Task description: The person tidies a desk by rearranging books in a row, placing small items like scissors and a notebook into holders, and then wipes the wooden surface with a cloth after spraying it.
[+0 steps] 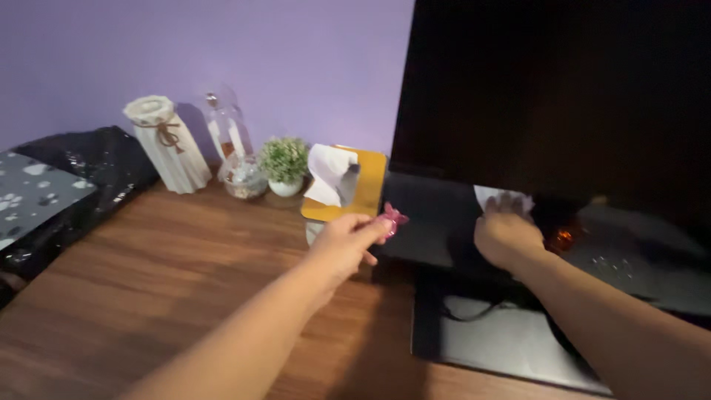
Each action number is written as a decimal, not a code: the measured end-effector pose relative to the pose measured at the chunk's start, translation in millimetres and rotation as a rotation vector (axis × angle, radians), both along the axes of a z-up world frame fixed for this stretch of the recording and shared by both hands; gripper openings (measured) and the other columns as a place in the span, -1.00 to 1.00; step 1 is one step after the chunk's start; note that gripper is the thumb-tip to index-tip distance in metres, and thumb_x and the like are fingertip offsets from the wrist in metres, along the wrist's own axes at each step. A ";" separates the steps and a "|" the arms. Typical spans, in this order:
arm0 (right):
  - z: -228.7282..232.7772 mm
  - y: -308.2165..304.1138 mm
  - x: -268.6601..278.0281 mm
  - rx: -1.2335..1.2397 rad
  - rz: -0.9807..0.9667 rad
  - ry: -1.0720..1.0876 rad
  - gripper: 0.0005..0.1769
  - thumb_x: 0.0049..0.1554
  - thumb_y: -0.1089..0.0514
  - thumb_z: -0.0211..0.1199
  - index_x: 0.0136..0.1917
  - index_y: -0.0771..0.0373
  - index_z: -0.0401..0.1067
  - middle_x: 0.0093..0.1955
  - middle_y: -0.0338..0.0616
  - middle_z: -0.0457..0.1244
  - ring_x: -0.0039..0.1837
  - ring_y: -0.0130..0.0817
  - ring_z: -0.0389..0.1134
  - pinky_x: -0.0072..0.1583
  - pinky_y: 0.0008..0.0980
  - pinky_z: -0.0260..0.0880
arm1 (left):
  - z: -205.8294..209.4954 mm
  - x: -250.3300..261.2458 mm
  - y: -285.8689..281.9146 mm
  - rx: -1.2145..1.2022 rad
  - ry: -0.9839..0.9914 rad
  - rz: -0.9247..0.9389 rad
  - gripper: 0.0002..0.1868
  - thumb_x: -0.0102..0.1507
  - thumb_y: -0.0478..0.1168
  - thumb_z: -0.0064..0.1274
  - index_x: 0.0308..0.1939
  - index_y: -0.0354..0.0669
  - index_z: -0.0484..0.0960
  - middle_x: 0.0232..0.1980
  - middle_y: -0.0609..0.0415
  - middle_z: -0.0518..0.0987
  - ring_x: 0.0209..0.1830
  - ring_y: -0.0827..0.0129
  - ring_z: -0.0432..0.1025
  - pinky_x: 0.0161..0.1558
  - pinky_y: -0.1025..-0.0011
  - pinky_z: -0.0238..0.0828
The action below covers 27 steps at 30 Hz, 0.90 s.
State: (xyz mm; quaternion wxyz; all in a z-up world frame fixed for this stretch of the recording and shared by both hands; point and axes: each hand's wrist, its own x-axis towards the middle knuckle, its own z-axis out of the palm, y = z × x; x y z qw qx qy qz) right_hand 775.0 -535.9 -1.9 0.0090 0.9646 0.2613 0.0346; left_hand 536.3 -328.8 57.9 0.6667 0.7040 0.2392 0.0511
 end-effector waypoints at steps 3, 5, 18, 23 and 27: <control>-11.2 -28.4 -23.0 0.058 0.059 0.039 -0.41 0.18 0.19 -0.06 0.46 0.40 0.20 0.60 0.22 0.02 0.60 0.11 0.07 0.51 -0.06 0.20 | 1.4 1.8 2.8 -0.020 -0.009 -0.012 -0.55 0.22 0.14 0.10 0.00 -0.08 0.67 -0.15 0.25 0.62 -0.38 0.55 0.41 -0.40 0.51 0.25; -10.8 -35.5 -41.3 0.073 0.067 0.026 -0.41 0.17 0.18 -0.04 0.44 0.40 0.22 0.59 0.20 0.03 0.60 0.10 0.06 0.52 -0.06 0.19 | 0.3 2.8 3.0 -0.050 -0.012 -0.013 -0.55 0.23 0.14 0.10 0.00 -0.10 0.66 -0.15 0.24 0.61 -0.38 0.53 0.43 -0.40 0.51 0.23; 36.4 45.0 0.7 -0.111 -0.249 0.207 -0.25 0.36 -0.38 -0.23 0.47 0.19 0.31 0.43 0.06 0.27 0.45 -0.02 0.29 0.41 0.05 0.31 | 14.1 -24.3 19.7 -0.092 -0.006 0.033 -0.52 0.23 0.17 0.11 -0.03 -0.13 0.63 -0.14 0.19 0.61 -0.38 0.51 0.44 -0.39 0.47 0.25; 30.4 73.1 13.6 -0.156 -0.232 0.242 -0.26 0.39 -0.41 -0.36 0.43 0.08 0.35 0.36 -0.07 0.33 0.38 -0.11 0.34 0.39 0.07 0.27 | 17.7 -40.8 40.1 -0.081 -0.008 0.068 -0.52 0.24 0.18 0.11 -0.02 -0.13 0.60 -0.13 0.19 0.62 -0.37 0.50 0.46 -0.41 0.49 0.27; 13.6 71.0 25.0 -0.042 -0.064 0.261 -0.32 0.38 -0.30 -0.34 0.48 0.12 0.25 0.42 0.03 0.26 0.44 -0.01 0.29 0.42 0.05 0.29 | 14.1 -49.3 47.5 -0.140 0.013 0.082 -0.54 0.23 0.16 0.11 0.01 -0.08 0.62 -0.14 0.19 0.63 -0.39 0.51 0.45 -0.43 0.51 0.22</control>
